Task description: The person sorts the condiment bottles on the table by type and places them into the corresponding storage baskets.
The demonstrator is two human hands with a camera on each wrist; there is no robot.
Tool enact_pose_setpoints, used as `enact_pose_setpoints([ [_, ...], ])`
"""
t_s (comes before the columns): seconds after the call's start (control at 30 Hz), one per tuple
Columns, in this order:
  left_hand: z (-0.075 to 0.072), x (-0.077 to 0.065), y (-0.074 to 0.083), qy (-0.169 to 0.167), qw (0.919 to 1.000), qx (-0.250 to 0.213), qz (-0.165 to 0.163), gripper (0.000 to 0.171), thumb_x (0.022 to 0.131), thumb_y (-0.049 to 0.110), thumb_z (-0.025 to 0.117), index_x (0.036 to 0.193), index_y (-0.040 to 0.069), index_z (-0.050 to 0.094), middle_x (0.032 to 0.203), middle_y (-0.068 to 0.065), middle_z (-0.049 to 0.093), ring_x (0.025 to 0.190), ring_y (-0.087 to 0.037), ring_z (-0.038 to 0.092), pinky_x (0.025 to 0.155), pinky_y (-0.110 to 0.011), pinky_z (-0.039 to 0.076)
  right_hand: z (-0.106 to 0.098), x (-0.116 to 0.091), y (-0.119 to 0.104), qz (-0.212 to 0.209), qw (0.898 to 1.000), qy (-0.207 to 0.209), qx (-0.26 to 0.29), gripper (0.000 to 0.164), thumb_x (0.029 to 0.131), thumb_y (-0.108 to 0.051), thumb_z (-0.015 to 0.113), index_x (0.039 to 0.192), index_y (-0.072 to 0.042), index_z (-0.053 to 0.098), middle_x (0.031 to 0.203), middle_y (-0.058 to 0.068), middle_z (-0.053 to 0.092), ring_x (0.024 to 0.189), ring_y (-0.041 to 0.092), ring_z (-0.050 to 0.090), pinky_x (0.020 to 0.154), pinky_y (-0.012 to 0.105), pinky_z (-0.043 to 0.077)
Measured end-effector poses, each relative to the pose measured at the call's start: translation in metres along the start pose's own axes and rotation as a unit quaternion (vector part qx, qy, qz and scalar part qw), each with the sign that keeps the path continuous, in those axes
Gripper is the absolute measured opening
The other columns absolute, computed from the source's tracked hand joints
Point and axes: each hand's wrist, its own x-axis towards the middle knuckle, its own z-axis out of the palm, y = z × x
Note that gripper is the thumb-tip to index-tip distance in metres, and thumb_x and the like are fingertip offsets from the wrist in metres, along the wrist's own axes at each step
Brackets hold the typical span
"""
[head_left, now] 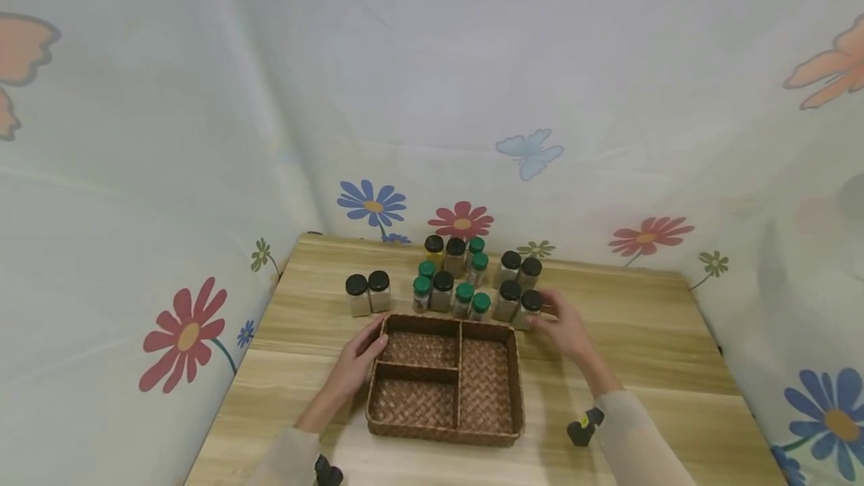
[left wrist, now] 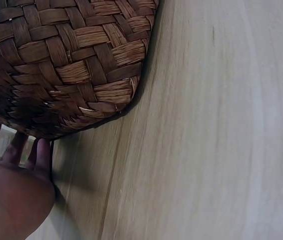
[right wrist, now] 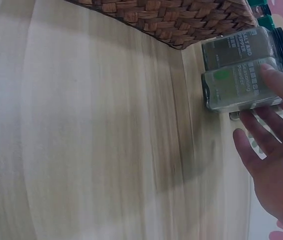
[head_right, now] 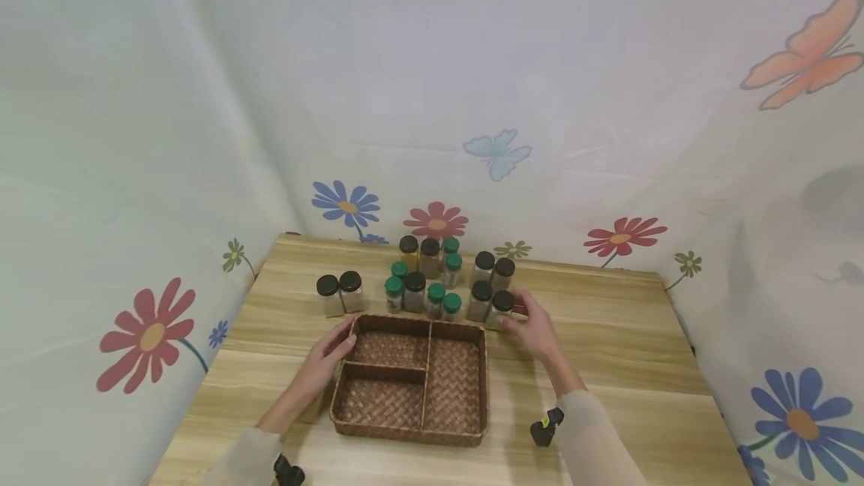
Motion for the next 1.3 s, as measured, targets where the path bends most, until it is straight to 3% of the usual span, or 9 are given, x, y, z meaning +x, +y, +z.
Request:
enact_pose_setpoints([
  [0.2, 0.000, 0.000, -0.002, 0.007, 0.9999, -0.001, -0.011, 0.058, 0.109, 0.040, 0.061, 0.162, 0.019, 0.047, 0.166, -0.002, 0.044, 0.155, -0.027, 0.036, 0.126, -0.046, 0.028, -0.001, 0.005, 0.001, 0.015, 1.000, -0.010, -0.008, 0.056, 0.094, -0.008, 0.081, 0.144, -0.002, 0.056, 0.139, 0.026, 0.063, 0.128, 0.049, 0.061, 0.105, 0.057, 0.053],
  [0.47, 0.000, -0.001, -0.002, 0.018, 0.9998, 0.010, -0.006, 0.058, 0.109, 0.037, 0.061, 0.161, 0.013, 0.048, 0.166, -0.009, 0.044, 0.154, -0.033, 0.037, 0.125, -0.050, 0.029, 0.001, 0.003, -0.001, 0.023, 0.999, -0.013, -0.048, 0.050, 0.096, -0.010, 0.080, 0.141, -0.005, 0.057, 0.138, 0.025, 0.063, 0.125, 0.049, 0.062, 0.106, 0.060, 0.052],
  [0.9, 0.001, -0.001, -0.003, 0.018, 0.9997, -0.003, -0.014, 0.057, 0.108, 0.035, 0.063, 0.159, 0.013, 0.050, 0.165, -0.007, 0.045, 0.152, -0.029, 0.040, 0.124, -0.047, 0.029, 0.007, -0.001, -0.008, 0.037, 0.999, 0.009, -0.026, 0.047, 0.094, -0.008, 0.082, 0.134, -0.001, 0.058, 0.136, 0.026, 0.063, 0.126, 0.049, 0.062, 0.104, 0.052, 0.055],
  [1.07, 0.002, 0.000, -0.001, 0.022, 0.9996, -0.005, -0.014, 0.058, 0.108, 0.035, 0.064, 0.159, 0.011, 0.050, 0.164, -0.010, 0.046, 0.151, -0.031, 0.042, 0.123, -0.047, 0.032, 0.005, -0.002, -0.009, 0.023, 0.999, 0.011, -0.028, 0.055, 0.094, -0.007, 0.082, 0.141, 0.001, 0.054, 0.134, 0.029, 0.061, 0.121, 0.051, 0.064, 0.101, 0.054, 0.057],
  [1.3, 0.002, -0.001, 0.001, 0.025, 0.9996, -0.003, -0.015, 0.058, 0.109, 0.035, 0.063, 0.159, 0.011, 0.049, 0.164, -0.010, 0.046, 0.151, -0.032, 0.041, 0.124, -0.049, 0.031, -0.002, -0.007, -0.009, -0.016, 0.998, 0.010, -0.055, 0.048, 0.091, -0.001, 0.082, 0.133, 0.001, 0.059, 0.124, 0.026, 0.066, 0.111, 0.046, 0.069, 0.095, 0.052, 0.060],
])
